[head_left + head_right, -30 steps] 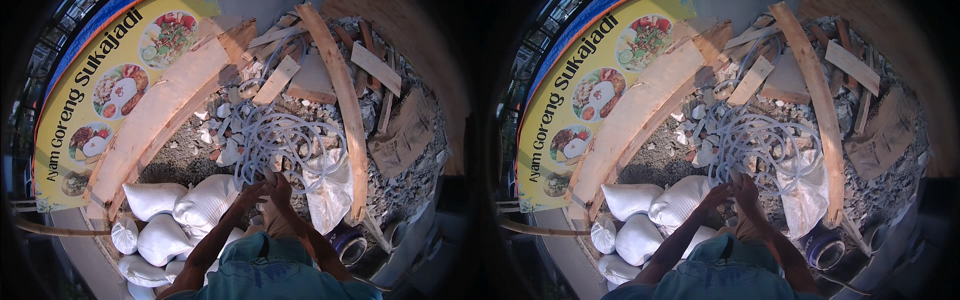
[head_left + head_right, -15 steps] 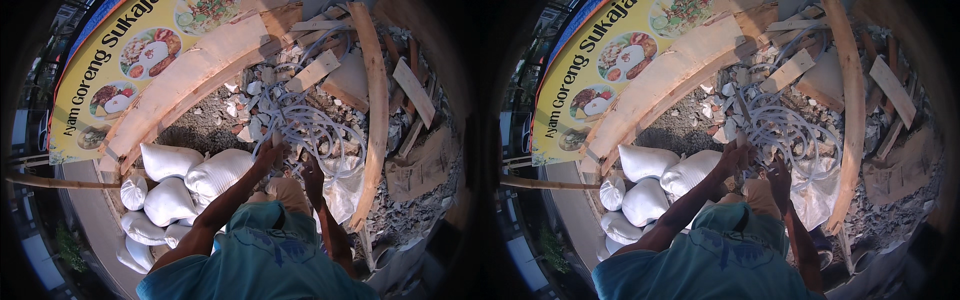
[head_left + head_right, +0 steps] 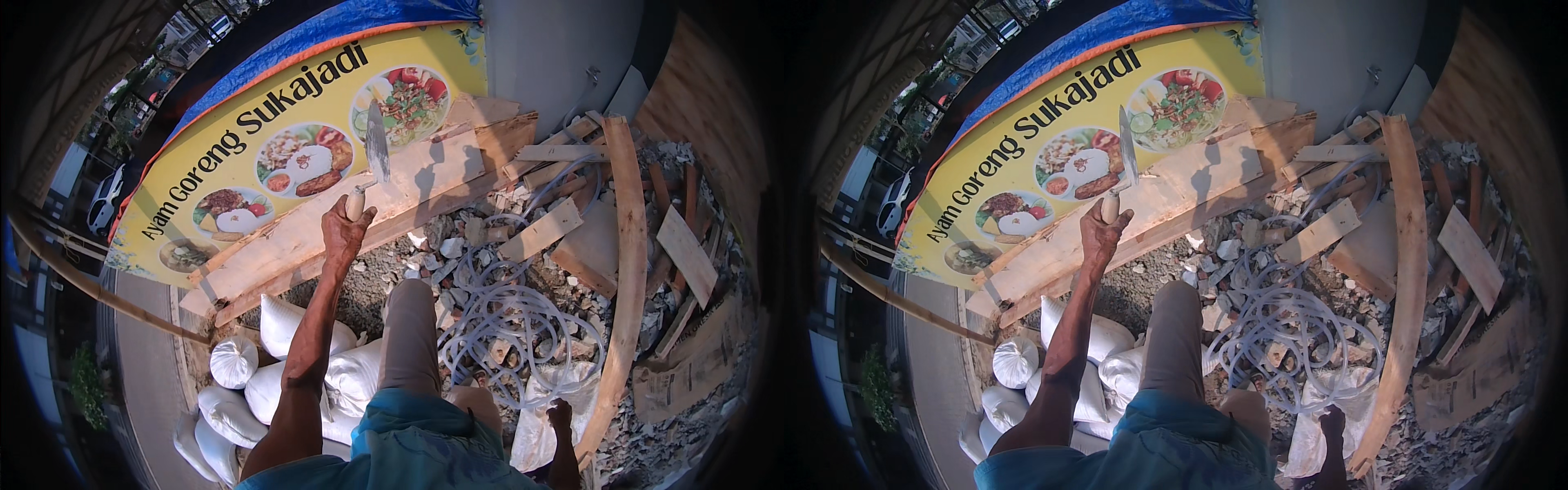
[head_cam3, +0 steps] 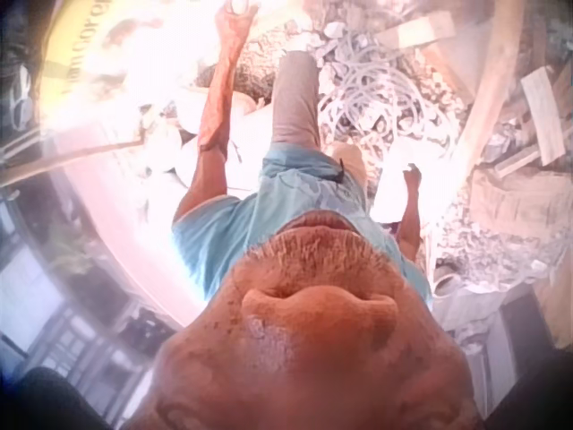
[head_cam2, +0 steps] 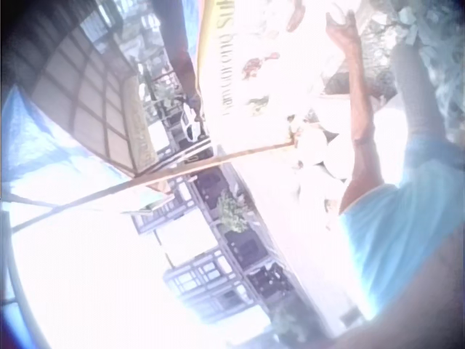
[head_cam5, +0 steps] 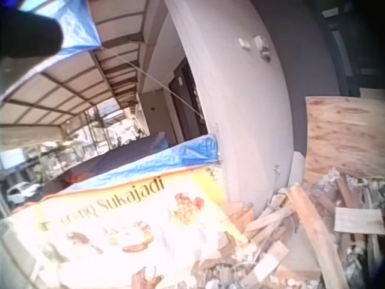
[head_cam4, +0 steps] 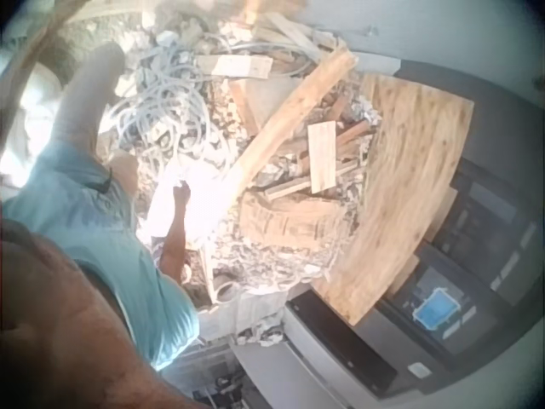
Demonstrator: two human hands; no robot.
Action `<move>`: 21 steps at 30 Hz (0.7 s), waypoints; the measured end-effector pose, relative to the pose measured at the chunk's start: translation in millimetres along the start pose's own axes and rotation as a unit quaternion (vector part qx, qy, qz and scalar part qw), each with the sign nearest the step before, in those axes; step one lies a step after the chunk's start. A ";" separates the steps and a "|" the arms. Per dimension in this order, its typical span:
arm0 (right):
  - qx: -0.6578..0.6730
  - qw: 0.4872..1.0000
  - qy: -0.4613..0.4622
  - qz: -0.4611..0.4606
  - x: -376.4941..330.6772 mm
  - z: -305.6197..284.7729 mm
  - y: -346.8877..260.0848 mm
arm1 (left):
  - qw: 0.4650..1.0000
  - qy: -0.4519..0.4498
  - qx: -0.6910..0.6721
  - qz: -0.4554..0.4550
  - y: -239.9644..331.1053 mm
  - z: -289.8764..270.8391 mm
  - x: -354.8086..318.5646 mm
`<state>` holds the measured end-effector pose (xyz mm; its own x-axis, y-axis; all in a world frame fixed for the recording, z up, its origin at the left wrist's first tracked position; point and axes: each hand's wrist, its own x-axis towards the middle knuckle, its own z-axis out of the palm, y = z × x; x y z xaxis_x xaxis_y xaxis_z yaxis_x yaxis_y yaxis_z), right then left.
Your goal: The person carries a bucket down a staircase and walks outside to a construction area. They use a trowel to scoop cement from a wooden mixing frame into the bucket.
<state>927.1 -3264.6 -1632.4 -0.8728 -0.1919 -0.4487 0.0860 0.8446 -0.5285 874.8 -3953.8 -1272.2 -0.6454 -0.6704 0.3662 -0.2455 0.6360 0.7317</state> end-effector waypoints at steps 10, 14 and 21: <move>0.171 0.920 0.147 0.320 -65.2 104.0 -43.1 | 0.917 -0.066 0.343 0.194 -99.2 8.5 257.5; 0.199 0.880 0.074 0.425 -80.5 161.1 -129.1 | 0.890 -0.111 0.357 0.262 -162.2 52.2 331.3; 0.213 0.897 0.020 0.387 -67.6 152.9 -341.8 | 0.823 -0.165 0.417 0.349 -258.9 43.0 415.5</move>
<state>1030.2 -3616.8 -1531.5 -0.4884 0.3955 -0.7779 0.8419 0.4479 -0.3009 639.2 -4380.5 -1334.2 -0.9673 0.0226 0.2526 -0.0533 0.9557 -0.2895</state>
